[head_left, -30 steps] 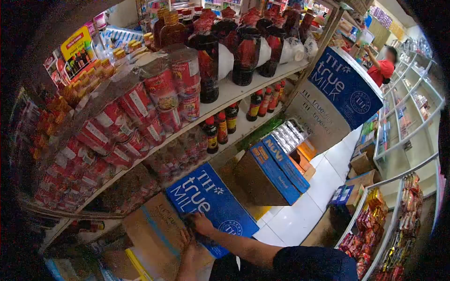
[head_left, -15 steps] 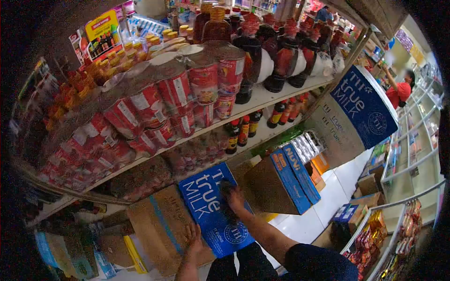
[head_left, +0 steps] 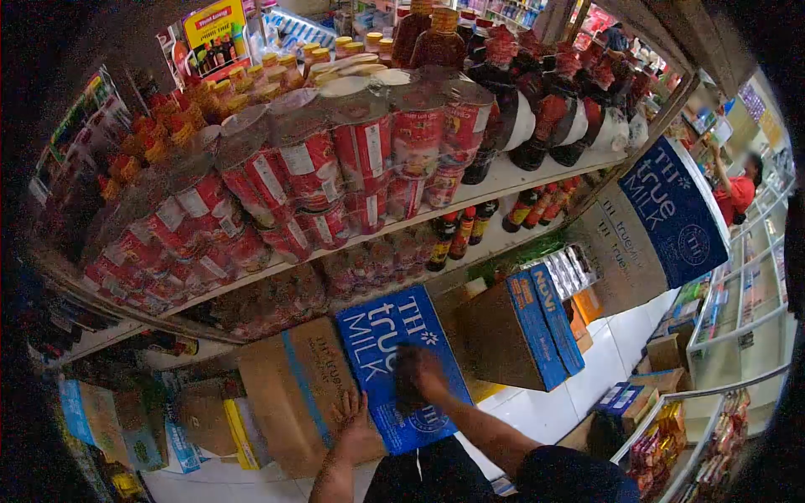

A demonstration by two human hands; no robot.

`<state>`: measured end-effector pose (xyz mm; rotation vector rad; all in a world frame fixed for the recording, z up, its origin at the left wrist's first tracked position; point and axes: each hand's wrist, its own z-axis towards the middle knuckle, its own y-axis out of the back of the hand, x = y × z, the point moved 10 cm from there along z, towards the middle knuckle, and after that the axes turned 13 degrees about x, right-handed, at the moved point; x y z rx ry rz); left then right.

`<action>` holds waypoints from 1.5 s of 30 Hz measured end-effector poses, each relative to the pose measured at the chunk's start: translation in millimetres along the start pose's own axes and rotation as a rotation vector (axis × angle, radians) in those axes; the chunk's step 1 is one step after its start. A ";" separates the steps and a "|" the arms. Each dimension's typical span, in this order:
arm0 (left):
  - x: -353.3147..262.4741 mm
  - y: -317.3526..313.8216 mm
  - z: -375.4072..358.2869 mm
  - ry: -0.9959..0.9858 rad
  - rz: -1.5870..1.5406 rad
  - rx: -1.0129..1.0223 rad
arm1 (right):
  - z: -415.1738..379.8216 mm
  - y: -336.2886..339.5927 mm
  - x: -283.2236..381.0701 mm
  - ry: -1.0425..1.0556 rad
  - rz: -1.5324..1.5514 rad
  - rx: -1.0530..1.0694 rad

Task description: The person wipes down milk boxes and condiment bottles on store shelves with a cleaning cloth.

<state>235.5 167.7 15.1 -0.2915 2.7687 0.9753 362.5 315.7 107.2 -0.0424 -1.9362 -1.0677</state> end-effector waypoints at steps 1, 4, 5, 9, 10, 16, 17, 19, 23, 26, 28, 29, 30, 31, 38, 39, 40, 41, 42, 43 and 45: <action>1.1 -2.1 1.2 0.002 -0.004 0.002 | -2.2 24.5 -14.3 -0.165 -0.017 -0.086; 6.7 -19.3 10.6 -0.022 -0.021 -0.069 | 5.5 87.0 -20.6 -0.110 0.137 -0.386; 10.1 -19.8 21.6 0.065 0.220 -0.220 | 23.5 71.7 -63.9 -0.105 -0.055 -0.476; -9.2 21.5 -17.7 0.016 0.260 -0.595 | 107.0 24.7 -96.5 -0.303 -0.153 -0.304; -6.8 23.5 -22.8 0.026 0.269 -0.573 | 117.8 16.2 -76.8 -0.183 -0.213 -0.315; 1.3 -1.2 6.8 0.022 0.008 0.073 | 140.6 -91.7 0.8 0.171 -0.228 -0.175; 4.8 -9.4 11.4 0.057 0.015 0.166 | 133.0 -91.6 19.8 0.213 -0.238 -0.118; 14.2 -27.8 18.2 0.093 0.020 0.258 | 117.8 -60.3 18.1 0.149 -0.218 -0.053; 0.1 3.9 -2.0 -0.008 -0.001 0.013 | 107.7 14.9 -68.9 -0.045 -0.176 -0.293; -9.4 17.8 -10.4 -0.051 -0.094 0.071 | 120.6 41.3 -91.9 -0.222 -0.261 -0.499; -7.9 13.9 -9.9 -0.055 -0.097 0.067 | 131.5 31.0 -82.8 -0.179 -0.286 -0.613; -7.6 10.8 -5.9 -0.090 -0.129 0.048 | 141.5 13.2 -75.8 -0.016 -0.216 -0.667; -7.6 7.8 -3.5 -0.126 -0.164 0.028 | 163.0 -35.4 -83.0 -0.003 -0.285 -0.593; -5.4 1.5 -2.1 -0.127 -0.163 0.033 | 176.9 -81.0 -80.9 0.012 -0.355 -0.519; 0.5 -11.9 11.4 -0.059 0.119 -0.124 | 100.8 -78.2 -12.0 0.064 -0.219 -0.078; 1.5 -13.1 6.6 -0.020 0.340 -0.335 | 79.0 -51.1 -18.3 0.005 -0.151 -0.056; 14.8 -25.8 12.0 -0.065 0.156 -0.214 | 70.9 -36.9 -29.7 -0.003 -0.180 -0.087; 15.5 -33.5 20.6 -0.124 -0.030 -0.092 | 60.9 -22.6 -58.3 -0.113 -0.225 -0.124; 4.1 -30.7 18.2 -0.158 -0.024 -0.108 | 52.3 -12.7 -84.5 -0.227 -0.253 -0.156; 1.4 -12.8 5.5 -0.001 0.294 -0.306 | 57.1 -6.4 -94.0 -0.242 -0.269 -0.176; -8.8 12.2 -5.7 0.154 0.614 -0.522 | 72.7 12.0 -96.2 -0.339 -0.339 -0.388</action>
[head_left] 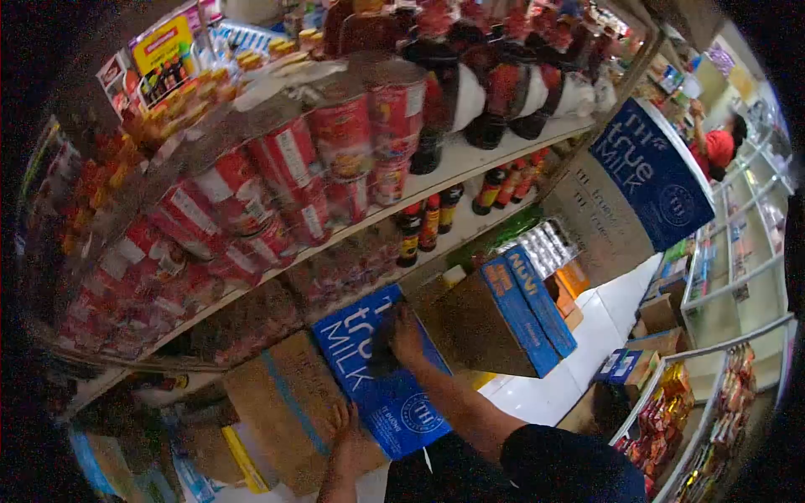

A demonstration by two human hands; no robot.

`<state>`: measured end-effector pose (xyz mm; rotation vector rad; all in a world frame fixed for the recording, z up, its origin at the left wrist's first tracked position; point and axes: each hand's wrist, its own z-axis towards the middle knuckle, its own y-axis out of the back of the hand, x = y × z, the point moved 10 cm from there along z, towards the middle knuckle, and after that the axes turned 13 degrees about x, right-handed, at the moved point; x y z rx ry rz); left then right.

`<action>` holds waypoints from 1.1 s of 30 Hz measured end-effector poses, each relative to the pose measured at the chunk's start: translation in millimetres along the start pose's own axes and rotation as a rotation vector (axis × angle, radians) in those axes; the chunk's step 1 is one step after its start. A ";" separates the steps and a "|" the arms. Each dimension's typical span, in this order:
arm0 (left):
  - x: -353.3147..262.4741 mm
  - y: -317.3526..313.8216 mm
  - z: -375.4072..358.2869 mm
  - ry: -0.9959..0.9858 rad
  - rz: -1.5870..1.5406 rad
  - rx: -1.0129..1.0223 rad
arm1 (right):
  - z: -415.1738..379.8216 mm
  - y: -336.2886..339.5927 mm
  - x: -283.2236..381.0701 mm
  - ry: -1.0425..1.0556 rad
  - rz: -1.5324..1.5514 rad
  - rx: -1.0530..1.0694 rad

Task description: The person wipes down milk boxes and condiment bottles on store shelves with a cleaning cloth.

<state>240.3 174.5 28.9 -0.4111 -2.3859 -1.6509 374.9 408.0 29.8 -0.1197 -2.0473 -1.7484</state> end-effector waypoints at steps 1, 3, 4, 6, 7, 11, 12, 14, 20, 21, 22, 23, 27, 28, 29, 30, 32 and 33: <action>0.8 3.7 3.0 0.002 -0.011 -0.006 | 3.4 -5.4 11.9 0.014 0.262 0.137; 5.0 7.3 0.7 0.002 -0.027 0.000 | -5.4 -7.5 63.3 0.244 0.401 0.236; 5.6 8.1 -2.5 -0.001 -0.036 0.007 | -23.3 -10.6 93.6 0.451 0.265 0.195; 5.9 12.6 -4.7 -0.010 -0.056 0.013 | -54.8 -53.7 105.6 0.451 0.187 0.280; 7.6 15.7 -1.8 -0.018 -0.063 0.009 | -68.2 -41.2 104.4 0.433 0.187 0.264; -1.3 33.8 24.5 -0.104 -0.102 -0.029 | -104.5 -4.8 50.5 0.345 0.405 0.389; -5.5 39.2 33.3 -0.119 -0.118 -0.039 | -110.0 -24.6 18.8 0.119 0.627 0.637; -10.9 42.6 41.9 -0.129 -0.153 -0.039 | -111.5 18.9 -21.7 0.112 0.455 0.368; -3.8 41.9 44.3 -0.089 -0.220 0.006 | -62.3 29.6 -24.8 -0.085 0.413 0.034; 1.9 41.1 44.1 -0.074 -0.225 0.015 | -55.0 -4.1 -17.5 -0.155 0.615 0.165; 7.3 40.2 42.5 -0.062 -0.232 0.025 | -55.5 -56.6 9.8 0.014 0.615 0.216; 10.2 40.0 40.6 -0.053 -0.242 0.036 | -62.4 -105.2 27.4 0.179 0.609 0.265; 5.5 42.1 51.7 -0.041 -0.305 0.061 | -167.2 -29.4 99.8 0.512 0.327 0.233; 0.7 40.4 50.0 -0.045 -0.325 0.077 | -177.9 -32.6 81.0 0.497 0.324 0.238; -5.9 38.1 46.5 -0.049 -0.348 0.095 | -194.2 -39.5 62.2 0.506 0.333 0.309; -12.0 37.9 44.6 -0.050 -0.372 0.108 | -209.1 -41.0 46.8 0.518 0.338 0.378; -17.3 39.5 46.0 -0.049 -0.409 0.123 | -204.8 -14.0 -5.0 0.302 0.479 0.350; -17.2 39.4 46.0 -0.045 -0.423 0.132 | -199.4 -3.9 -34.3 0.093 0.626 0.317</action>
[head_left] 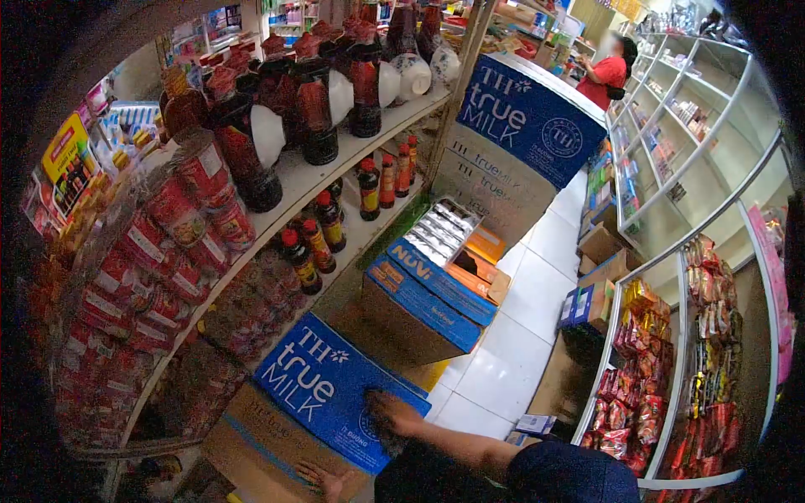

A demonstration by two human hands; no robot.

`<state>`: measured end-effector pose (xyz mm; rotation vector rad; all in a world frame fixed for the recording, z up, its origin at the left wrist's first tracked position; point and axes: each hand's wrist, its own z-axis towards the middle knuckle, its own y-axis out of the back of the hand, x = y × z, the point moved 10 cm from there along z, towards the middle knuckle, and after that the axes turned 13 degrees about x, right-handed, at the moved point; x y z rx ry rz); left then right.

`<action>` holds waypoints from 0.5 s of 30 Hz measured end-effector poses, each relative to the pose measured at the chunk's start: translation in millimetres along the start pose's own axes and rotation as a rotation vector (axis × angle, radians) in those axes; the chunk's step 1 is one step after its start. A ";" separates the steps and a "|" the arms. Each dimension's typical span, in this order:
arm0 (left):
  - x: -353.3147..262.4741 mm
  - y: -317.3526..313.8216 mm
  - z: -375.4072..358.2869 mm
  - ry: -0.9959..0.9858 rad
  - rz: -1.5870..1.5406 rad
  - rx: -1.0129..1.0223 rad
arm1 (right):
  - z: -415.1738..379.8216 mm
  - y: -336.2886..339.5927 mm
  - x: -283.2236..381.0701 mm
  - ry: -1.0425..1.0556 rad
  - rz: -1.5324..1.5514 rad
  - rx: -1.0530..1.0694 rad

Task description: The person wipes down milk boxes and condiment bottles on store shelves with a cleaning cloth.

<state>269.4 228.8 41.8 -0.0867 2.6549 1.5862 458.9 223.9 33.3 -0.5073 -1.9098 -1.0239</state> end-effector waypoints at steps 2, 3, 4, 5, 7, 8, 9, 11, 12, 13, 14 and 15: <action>5.3 -4.1 -4.3 0.027 -0.032 0.019 | 4.2 20.6 -3.0 -0.008 -0.540 -0.130; 10.1 -9.8 -10.4 0.051 -0.050 0.034 | 14.3 18.6 -8.0 -0.001 -0.536 -0.116; 14.7 -17.8 -19.7 0.080 -0.070 0.054 | 30.0 24.3 -18.7 -0.142 -0.438 -0.134; 17.6 -25.4 -28.6 0.109 -0.092 0.074 | 40.5 22.5 -30.0 -0.284 -0.342 -0.151; 25.0 -33.1 -40.3 0.148 -0.115 0.103 | 62.3 -12.2 -23.4 -0.257 -0.264 -0.187; 28.4 -34.1 -43.1 0.161 -0.122 0.114 | 62.4 -23.2 -20.5 -0.234 -0.193 -0.241; 29.5 -35.2 -44.9 0.172 -0.133 0.123 | 51.6 -38.3 -19.5 -0.236 -0.189 -0.242; 29.6 -41.3 -51.4 0.194 -0.162 0.147 | 28.3 -92.3 40.7 0.219 -0.413 -0.016; 31.2 -44.0 -54.4 0.209 -0.179 0.156 | 13.4 -91.4 47.2 0.221 -0.412 -0.012; 37.4 -46.6 -59.2 0.230 -0.191 0.166 | -8.0 -86.3 59.2 0.209 -0.345 0.071; 39.7 -48.0 -60.7 0.246 -0.209 0.171 | -23.3 -76.2 60.5 0.197 -0.289 0.151; 40.7 -48.7 -60.7 0.257 -0.228 0.175 | -32.4 -62.6 52.9 0.199 -0.293 0.151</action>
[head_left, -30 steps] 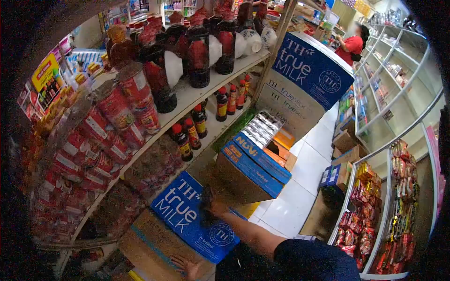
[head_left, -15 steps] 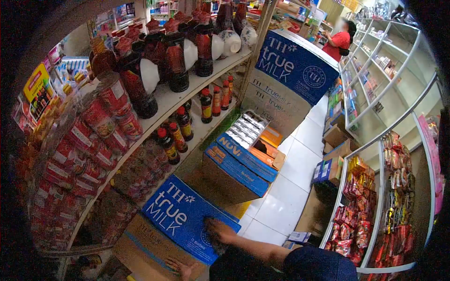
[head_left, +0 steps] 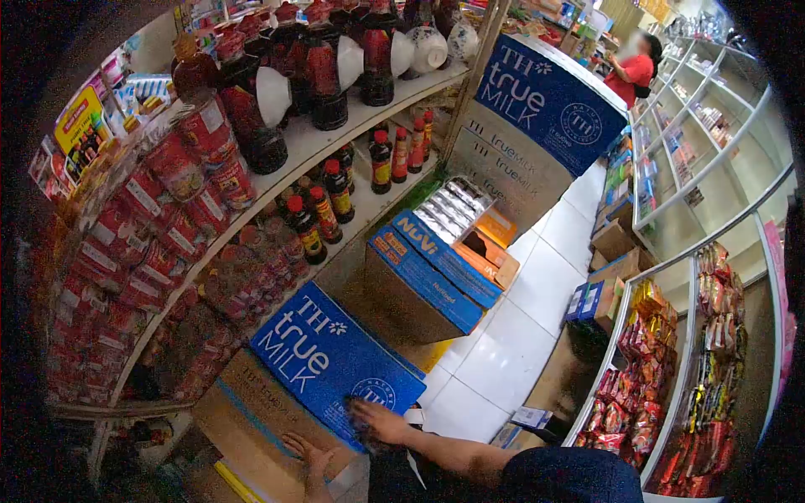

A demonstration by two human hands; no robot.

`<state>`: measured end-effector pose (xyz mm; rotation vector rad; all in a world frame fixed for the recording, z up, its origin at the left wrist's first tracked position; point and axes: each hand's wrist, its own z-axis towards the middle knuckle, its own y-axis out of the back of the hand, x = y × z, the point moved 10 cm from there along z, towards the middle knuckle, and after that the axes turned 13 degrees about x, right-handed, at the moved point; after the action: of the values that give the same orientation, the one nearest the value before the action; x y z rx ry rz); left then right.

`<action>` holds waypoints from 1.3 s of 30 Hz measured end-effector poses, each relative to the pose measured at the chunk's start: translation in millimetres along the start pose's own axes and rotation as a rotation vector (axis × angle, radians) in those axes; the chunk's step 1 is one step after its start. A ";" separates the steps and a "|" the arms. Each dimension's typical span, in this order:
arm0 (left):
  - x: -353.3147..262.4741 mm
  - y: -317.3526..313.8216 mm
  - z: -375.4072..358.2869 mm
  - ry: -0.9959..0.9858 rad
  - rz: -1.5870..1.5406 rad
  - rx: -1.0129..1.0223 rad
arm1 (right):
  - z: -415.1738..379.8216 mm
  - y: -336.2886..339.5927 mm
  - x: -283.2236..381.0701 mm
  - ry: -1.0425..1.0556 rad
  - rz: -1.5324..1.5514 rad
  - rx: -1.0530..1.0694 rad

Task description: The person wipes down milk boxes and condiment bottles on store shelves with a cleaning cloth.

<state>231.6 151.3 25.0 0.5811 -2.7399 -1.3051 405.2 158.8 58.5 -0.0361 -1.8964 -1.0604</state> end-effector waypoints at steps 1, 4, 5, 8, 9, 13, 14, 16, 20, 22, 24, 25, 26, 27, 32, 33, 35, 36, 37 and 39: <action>-1.3 -0.8 1.7 0.007 -0.022 0.005 | -12.0 11.9 -16.4 -0.042 -0.048 -0.030; -3.1 -11.4 0.2 0.032 -0.090 0.037 | -14.0 32.0 -72.7 -0.198 -0.152 -0.133; -2.1 -16.2 -1.6 0.041 -0.108 0.053 | -15.5 37.3 -95.3 -0.311 -0.200 -0.216; -7.8 -19.1 5.1 0.034 -0.148 0.086 | 25.1 31.8 -140.5 -0.554 0.054 -0.395; -6.5 -17.5 8.7 0.037 -0.159 0.092 | 42.2 27.5 -134.6 -0.557 0.054 -0.404; 27.7 -23.6 2.9 0.103 -0.202 0.137 | 77.0 -5.1 -28.1 -0.172 -0.035 -0.191; 35.8 -24.8 0.8 0.120 -0.223 0.144 | 72.1 -0.9 8.7 -0.021 -0.058 -0.157; 48.7 -31.4 -9.0 0.148 -0.272 0.170 | 38.7 -2.4 28.7 -0.009 -0.042 -0.125; 53.7 -26.8 -17.1 0.148 -0.337 0.199 | -28.5 -1.6 -20.1 -0.069 -0.021 -0.116; 52.5 -23.9 -21.2 0.185 -0.315 0.259 | -40.8 26.2 -64.5 -0.231 0.030 -0.238; 69.2 -56.7 1.3 0.181 -0.261 0.196 | -47.8 48.0 -103.6 -0.425 -0.050 -0.411; 85.1 -83.2 21.0 0.182 -0.215 0.131 | -48.8 61.4 -102.1 -0.457 -0.175 -0.511; 140.5 -158.9 39.7 0.188 -0.210 0.127 | -38.3 64.0 -98.2 -0.452 -0.167 -0.512; 151.6 -198.5 70.0 0.087 -0.280 0.107 | -28.0 67.2 -98.8 -0.543 -0.181 -0.526; 76.7 -74.0 14.6 0.118 -0.253 0.096 | 7.2 -5.5 -42.5 -0.330 -0.032 -0.323; 74.3 -68.0 10.3 0.129 -0.254 0.114 | 3.3 -17.1 -13.4 -0.199 -0.051 -0.257; 73.2 -57.3 2.9 0.142 -0.258 0.131 | -14.8 -37.9 3.1 -0.067 -0.072 -0.188; 70.3 -52.3 0.7 0.113 -0.297 0.141 | -27.4 -49.0 -26.4 -0.160 -0.019 -0.164; 69.5 -51.5 -0.4 0.083 -0.337 0.154 | -39.1 -57.7 -57.2 -0.254 0.034 -0.138; 74.4 -56.4 3.9 -0.051 -0.406 0.082 | -58.4 -30.0 -83.8 -0.242 -0.170 -0.327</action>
<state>179.3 95.5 -28.8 1.1771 -2.8257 -1.2898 481.1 132.0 -11.1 -0.2006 -1.9440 -1.5337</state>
